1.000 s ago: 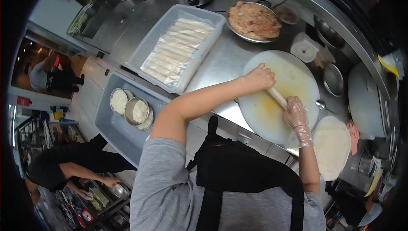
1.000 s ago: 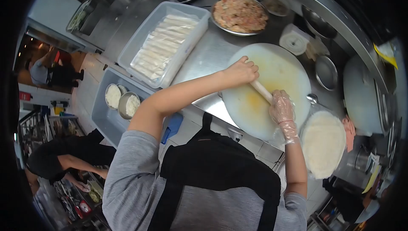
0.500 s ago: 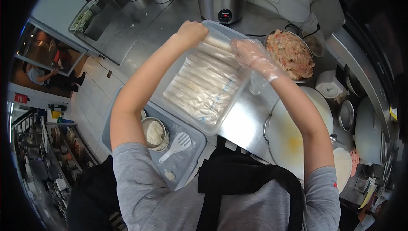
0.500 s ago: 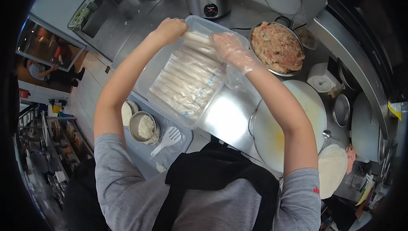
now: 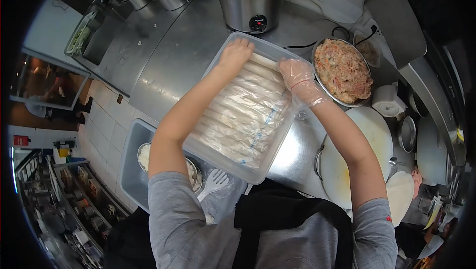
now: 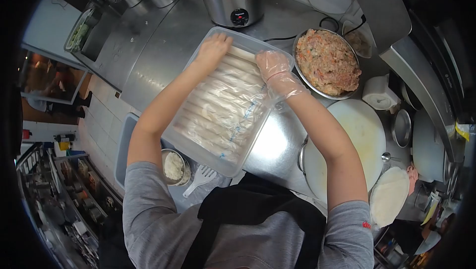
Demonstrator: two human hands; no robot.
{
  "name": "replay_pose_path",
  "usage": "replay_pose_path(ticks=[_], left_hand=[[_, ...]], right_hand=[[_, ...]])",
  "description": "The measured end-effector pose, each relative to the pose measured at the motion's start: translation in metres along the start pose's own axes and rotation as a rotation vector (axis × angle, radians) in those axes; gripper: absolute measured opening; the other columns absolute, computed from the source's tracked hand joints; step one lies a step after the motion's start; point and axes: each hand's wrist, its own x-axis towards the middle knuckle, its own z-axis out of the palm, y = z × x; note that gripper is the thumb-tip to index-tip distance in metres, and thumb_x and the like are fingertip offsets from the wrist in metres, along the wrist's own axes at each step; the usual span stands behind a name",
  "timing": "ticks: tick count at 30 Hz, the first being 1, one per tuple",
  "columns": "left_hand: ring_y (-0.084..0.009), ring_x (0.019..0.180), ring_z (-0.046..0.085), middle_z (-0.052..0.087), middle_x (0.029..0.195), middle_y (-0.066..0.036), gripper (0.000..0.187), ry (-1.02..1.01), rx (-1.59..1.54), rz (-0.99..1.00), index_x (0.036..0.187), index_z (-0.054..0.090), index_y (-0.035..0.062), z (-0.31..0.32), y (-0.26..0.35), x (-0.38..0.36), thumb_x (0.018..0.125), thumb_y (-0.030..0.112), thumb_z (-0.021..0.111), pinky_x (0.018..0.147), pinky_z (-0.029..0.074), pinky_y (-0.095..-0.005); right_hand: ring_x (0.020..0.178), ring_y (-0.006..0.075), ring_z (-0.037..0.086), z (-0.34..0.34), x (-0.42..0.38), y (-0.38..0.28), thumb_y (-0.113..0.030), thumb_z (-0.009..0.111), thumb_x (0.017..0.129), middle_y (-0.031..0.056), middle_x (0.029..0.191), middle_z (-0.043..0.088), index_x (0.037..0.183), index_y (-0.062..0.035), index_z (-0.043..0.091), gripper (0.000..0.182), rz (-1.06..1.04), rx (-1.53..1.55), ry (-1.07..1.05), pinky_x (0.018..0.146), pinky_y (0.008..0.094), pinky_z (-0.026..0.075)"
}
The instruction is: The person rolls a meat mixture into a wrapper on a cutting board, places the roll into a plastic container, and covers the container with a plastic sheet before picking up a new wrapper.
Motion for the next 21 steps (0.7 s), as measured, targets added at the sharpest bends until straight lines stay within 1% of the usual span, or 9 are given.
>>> replay_pose_path(ticks=[1,3,8,10,11,13,16,19,21], left_hand=[[-0.0241,0.094,0.059,0.059,0.098,-0.010,0.022,-0.002,-0.001,0.007,0.097,0.057,0.0038,0.002,0.001,-0.010,0.075,0.009,0.059,0.078,0.049,-0.0321],[-0.0250,0.097,0.060,0.061,0.099,-0.011,0.026,-0.173,-0.091,-0.040,0.099,0.059,0.0033,0.006,0.006,-0.035,0.073,0.006,0.060,0.078,0.050,-0.0314],[-0.0273,0.101,0.058,0.060,0.104,-0.012,0.031,-0.171,-0.138,-0.019,0.105,0.055,0.0019,0.003,0.011,-0.048,0.074,0.003,0.057,0.081,0.050,-0.0370],[-0.0288,0.102,0.058,0.059,0.106,-0.013,0.034,-0.154,-0.154,0.008,0.109,0.053,0.0015,-0.002,0.023,-0.044,0.075,0.003,0.056,0.083,0.049,-0.0388],[-0.0290,0.102,0.058,0.059,0.106,-0.013,0.034,-0.126,-0.204,0.043,0.110,0.054,0.0024,-0.004,0.029,-0.042,0.076,0.004,0.057,0.083,0.049,-0.0395],[-0.0292,0.102,0.058,0.059,0.106,-0.013,0.035,-0.092,-0.251,0.100,0.111,0.054,0.0032,-0.006,0.037,-0.038,0.076,0.005,0.057,0.083,0.048,-0.0401],[-0.0314,0.102,0.057,0.060,0.107,-0.015,0.035,-0.130,-0.343,0.114,0.113,0.056,0.0040,-0.015,0.052,-0.035,0.079,0.011,0.057,0.085,0.047,-0.0418],[-0.0336,0.107,0.055,0.059,0.114,-0.017,0.035,-0.279,-0.474,0.133,0.116,0.057,0.0035,-0.053,0.057,-0.035,0.084,0.018,0.058,0.090,0.044,-0.0412],[-0.0347,0.105,0.056,0.060,0.112,-0.018,0.036,-0.214,-0.536,0.210,0.113,0.058,0.0016,-0.073,0.062,-0.043,0.083,0.021,0.060,0.089,0.044,-0.0411]], right_hand=[[0.077,0.0300,0.067,-0.001,0.000,0.001,-0.013,0.049,0.086,0.0154,0.082,0.067,0.092,-0.0049,0.066,0.020,0.004,0.027,0.033,0.065,0.0407,0.054],[0.079,0.0307,0.067,-0.009,-0.001,0.007,-0.014,0.050,0.085,0.0160,0.083,0.067,0.090,-0.0050,0.066,0.019,0.016,0.052,-0.016,0.067,0.0404,0.054],[0.083,0.0330,0.065,-0.022,0.002,0.041,-0.016,0.053,0.083,0.0184,0.085,0.066,0.087,-0.0040,0.066,0.018,0.024,0.248,-0.038,0.072,0.0386,0.052],[0.080,0.0278,0.065,-0.043,-0.011,0.061,-0.019,0.056,0.084,0.0165,0.083,0.066,0.089,-0.0018,0.065,0.020,0.001,0.742,0.145,0.072,0.0350,0.051],[0.080,0.0278,0.065,-0.052,-0.023,0.073,-0.019,0.056,0.084,0.0165,0.083,0.066,0.089,-0.0018,0.065,0.020,0.014,0.737,0.145,0.072,0.0350,0.051],[0.073,0.0090,0.051,-0.067,-0.052,0.093,-0.016,0.059,0.086,0.0019,0.077,0.057,0.087,0.0004,0.060,0.017,0.052,1.011,0.173,0.066,0.0250,0.044],[0.072,0.0089,0.051,-0.081,-0.115,0.116,-0.016,0.059,0.087,-0.0001,0.076,0.056,0.086,-0.0006,0.060,0.015,0.179,0.870,0.155,0.065,0.0245,0.044],[0.067,0.0119,0.052,-0.079,-0.198,0.140,-0.014,0.060,0.085,0.0058,0.073,0.056,0.083,-0.0016,0.059,0.013,0.235,0.729,0.244,0.061,0.0278,0.043],[0.065,0.0265,0.057,-0.088,-0.260,0.144,-0.022,0.059,0.084,0.0131,0.070,0.058,0.078,-0.0016,0.059,0.022,0.460,0.640,0.233,0.063,0.0362,0.046]])
